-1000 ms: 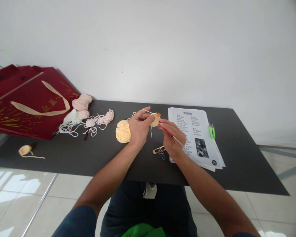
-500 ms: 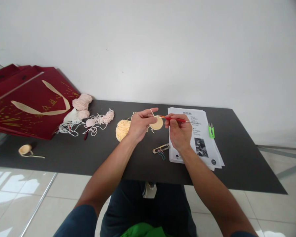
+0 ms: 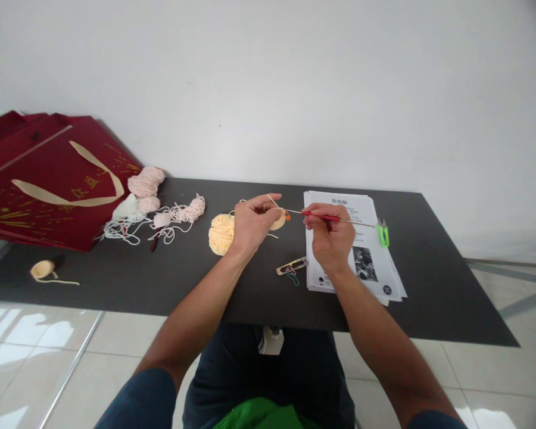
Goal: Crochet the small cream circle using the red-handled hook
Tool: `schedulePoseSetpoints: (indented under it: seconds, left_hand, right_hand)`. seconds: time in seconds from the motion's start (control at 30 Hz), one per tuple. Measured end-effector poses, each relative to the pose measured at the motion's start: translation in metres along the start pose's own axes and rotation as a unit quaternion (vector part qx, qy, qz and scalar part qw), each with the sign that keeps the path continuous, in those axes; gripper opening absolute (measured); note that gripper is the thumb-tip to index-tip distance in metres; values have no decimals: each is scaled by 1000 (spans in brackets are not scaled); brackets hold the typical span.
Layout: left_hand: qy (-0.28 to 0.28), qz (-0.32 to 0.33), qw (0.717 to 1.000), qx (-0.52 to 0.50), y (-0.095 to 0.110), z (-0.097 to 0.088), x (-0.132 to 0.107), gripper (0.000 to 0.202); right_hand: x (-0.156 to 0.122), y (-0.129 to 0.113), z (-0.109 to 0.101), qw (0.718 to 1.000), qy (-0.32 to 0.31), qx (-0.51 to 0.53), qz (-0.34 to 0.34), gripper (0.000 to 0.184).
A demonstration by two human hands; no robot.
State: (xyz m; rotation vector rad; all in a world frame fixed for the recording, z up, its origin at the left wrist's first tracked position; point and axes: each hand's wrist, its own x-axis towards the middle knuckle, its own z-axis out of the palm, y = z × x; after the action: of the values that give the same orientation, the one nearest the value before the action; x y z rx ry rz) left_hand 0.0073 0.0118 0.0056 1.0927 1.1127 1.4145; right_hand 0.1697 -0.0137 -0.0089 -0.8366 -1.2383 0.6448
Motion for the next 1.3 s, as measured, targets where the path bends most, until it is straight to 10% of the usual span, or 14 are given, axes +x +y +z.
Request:
schedulePoseSetpoints:
  seconds: [0.6, 1.13, 1.3]
  left_hand:
    - [-44, -27, 996, -75, -7, 4, -1, 19]
    - [-28, 45, 998, -24, -8, 0, -2, 25]
    - [-20, -1, 997, -76, -8, 3, -1, 39]
  right_hand:
    - [8, 19, 6, 924, 52, 252, 283, 29]
    - [-1, 9, 20, 949, 59, 225, 213, 18]
    - [-14, 0, 23, 986, 69, 77, 132, 9]
